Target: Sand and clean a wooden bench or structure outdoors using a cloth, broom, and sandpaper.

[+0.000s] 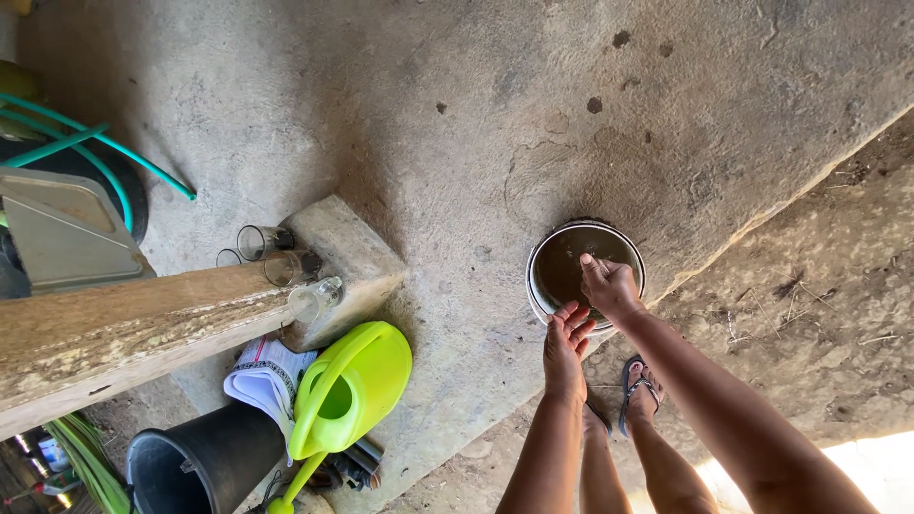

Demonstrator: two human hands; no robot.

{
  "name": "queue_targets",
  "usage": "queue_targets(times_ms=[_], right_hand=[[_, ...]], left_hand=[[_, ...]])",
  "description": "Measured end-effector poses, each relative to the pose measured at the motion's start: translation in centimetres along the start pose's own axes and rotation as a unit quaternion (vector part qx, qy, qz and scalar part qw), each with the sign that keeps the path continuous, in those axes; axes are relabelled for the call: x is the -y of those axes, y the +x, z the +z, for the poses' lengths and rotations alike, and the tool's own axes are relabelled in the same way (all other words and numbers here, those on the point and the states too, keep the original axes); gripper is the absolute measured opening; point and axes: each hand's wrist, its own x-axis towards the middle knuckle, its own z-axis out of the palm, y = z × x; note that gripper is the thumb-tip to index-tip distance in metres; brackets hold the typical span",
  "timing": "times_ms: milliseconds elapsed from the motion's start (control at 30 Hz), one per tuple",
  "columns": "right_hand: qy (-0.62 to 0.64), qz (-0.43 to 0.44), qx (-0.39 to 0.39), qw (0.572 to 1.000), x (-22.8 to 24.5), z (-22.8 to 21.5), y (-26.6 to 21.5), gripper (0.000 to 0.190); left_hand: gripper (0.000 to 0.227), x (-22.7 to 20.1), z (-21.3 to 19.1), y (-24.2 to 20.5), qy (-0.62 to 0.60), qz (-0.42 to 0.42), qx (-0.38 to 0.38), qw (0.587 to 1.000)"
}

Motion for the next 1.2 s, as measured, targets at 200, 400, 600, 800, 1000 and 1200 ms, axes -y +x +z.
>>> queue_targets(times_ms=[200,400,600,800,1000,1200], right_hand=[[-0.137,-0.015,-0.012,0.990,2.9,0.4,-1.4,0.059],[-0.157,-0.030,-0.005,0.987,1.7,-0.2,-0.7,0.059],[-0.212,0.006,0.008,0.977,6.3,0.5,-2.5,0.059],[-0.321,-0.067,0.150,0.933,2.6,-0.4,0.1,0.022],[-0.437,-0.158,0.150,0.873,4.1,0.8,-2.0,0.027],[-0.606,-0.218,0.079,0.761,8.1,3.9,-7.6,0.037]], left_hand=[[0.068,-0.1,0.1,-0.4,0.010,-0.011,0.003,1.000],[0.068,0.4,0.0,-0.2,0.006,-0.018,0.007,1.000],[0.071,0.8,-1.0,0.4,-0.009,-0.011,0.009,1.000],[0.071,1.4,-2.5,0.1,-0.009,0.004,-0.011,1.000],[0.058,0.8,-3.0,-1.0,0.009,0.015,-0.037,0.999],[0.046,0.0,-3.2,-2.7,0.062,0.008,-0.057,0.996]])
